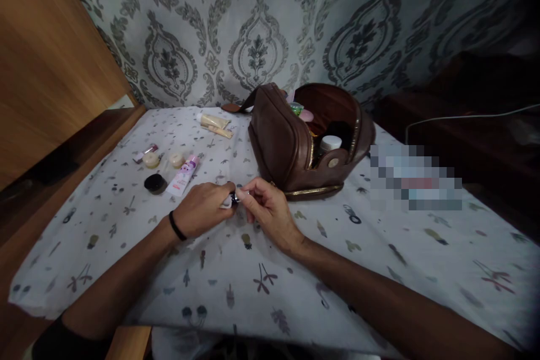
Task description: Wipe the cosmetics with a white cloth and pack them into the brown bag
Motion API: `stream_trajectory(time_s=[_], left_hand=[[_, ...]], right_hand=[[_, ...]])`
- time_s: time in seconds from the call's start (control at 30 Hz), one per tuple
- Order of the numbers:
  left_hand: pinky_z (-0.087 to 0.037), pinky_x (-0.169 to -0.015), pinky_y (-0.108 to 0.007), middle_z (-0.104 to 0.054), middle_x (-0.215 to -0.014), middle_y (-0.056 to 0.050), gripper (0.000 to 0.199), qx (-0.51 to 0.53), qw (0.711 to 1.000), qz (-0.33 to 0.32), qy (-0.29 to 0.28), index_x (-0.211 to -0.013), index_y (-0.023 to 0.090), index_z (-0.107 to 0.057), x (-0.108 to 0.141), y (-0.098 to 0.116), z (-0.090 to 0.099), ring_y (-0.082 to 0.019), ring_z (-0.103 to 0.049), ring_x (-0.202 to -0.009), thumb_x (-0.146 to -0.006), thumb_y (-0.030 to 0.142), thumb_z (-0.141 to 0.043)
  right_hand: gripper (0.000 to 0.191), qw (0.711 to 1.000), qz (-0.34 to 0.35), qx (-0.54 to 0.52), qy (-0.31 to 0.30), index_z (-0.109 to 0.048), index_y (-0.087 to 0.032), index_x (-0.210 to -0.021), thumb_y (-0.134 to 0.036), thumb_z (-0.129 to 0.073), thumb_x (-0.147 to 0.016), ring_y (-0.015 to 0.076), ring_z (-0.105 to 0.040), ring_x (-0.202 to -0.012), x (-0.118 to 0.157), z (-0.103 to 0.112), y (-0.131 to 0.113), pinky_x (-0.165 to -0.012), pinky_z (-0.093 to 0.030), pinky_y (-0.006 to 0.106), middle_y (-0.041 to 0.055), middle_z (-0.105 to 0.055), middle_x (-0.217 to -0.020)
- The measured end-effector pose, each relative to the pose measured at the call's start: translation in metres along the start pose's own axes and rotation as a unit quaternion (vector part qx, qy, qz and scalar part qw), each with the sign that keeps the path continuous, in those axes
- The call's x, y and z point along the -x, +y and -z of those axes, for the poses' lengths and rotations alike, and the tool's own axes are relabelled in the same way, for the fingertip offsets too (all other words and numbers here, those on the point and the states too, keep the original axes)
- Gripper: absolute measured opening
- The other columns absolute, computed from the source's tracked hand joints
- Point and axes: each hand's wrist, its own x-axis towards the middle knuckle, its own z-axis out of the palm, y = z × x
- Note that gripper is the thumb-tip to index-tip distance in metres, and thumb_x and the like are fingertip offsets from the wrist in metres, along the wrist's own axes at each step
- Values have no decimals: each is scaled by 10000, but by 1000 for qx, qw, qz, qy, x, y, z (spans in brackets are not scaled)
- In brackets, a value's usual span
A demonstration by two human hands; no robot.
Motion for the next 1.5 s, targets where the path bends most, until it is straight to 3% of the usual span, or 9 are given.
stream_trajectory(time_s=[0.13, 0.3, 0.57, 1.0, 1.23, 1.37, 1.5], left_hand=[[-462, -646, -341, -737, -863, -97, 206, -112, 994, 6, 11, -1016, 171, -614, -1, -1, -2, -301, -712, -840, -907, 255, -462], [-463, -654, -325, -744, -876, -79, 160, -137, 990, 5, 18, -995, 182, -613, -2, -8, -1, -283, -715, -863, -911, 270, -508], [-405, -568, -329, -709, -761, -64, 226, -205, 973, -37, 97, -905, 179, -631, -2, -22, 2, -276, -694, -739, -947, 351, -491], [-466, -725, -410, -692, -814, -123, 146, -262, 948, -46, 177, -899, 163, -643, -3, -57, 12, -306, -654, -846, -821, 121, -526], [-458, -757, -400, -683, -771, -95, 177, -278, 931, -104, 214, -826, 165, -646, -2, -47, 8, -268, -630, -809, -841, 70, -497], [-444, -669, -360, -664, -712, -71, 218, -283, 922, -123, 235, -788, 171, -636, -1, -40, 3, -244, -630, -755, -902, 104, -463], [-427, -612, -320, -654, -707, -58, 201, -260, 932, -132, 217, -817, 169, -629, -1, -30, -6, -208, -615, -696, -922, 136, -461]], right_hand=[[256, 1000, -3, 12, -9, -563, -198, -818, -442, -590, -892, 103, -498, -495, 0, 0, 4, -483, -385, 223, -52, -504, -589], [160, 998, 30, 54, -7, -615, -199, -983, -311, -597, -869, 149, -569, -709, 1, -1, 8, -630, -454, 255, 10, -616, -791], [174, 999, 29, 42, -3, -598, -195, -939, -363, -581, -898, 135, -527, -626, 2, -1, 7, -585, -432, 256, -16, -550, -715], [331, 991, 5, 132, 14, -523, -215, -766, -499, -520, -935, 123, -440, -503, 1, 4, -1, -484, -333, 245, -40, -488, -554], [581, 992, -11, 125, -18, -472, -222, -619, -662, -325, -969, 123, -467, -436, 1, 2, 1, -492, -370, 264, -29, -469, -485], [607, 992, -24, 113, -45, -477, -217, -624, -697, -308, -955, 117, -466, -421, 2, 2, 0, -487, -374, 256, -32, -469, -480], [582, 991, -10, 112, -71, -462, -218, -630, -691, -347, -949, 112, -461, -430, 2, 1, -1, -510, -377, 252, -44, -464, -477]])
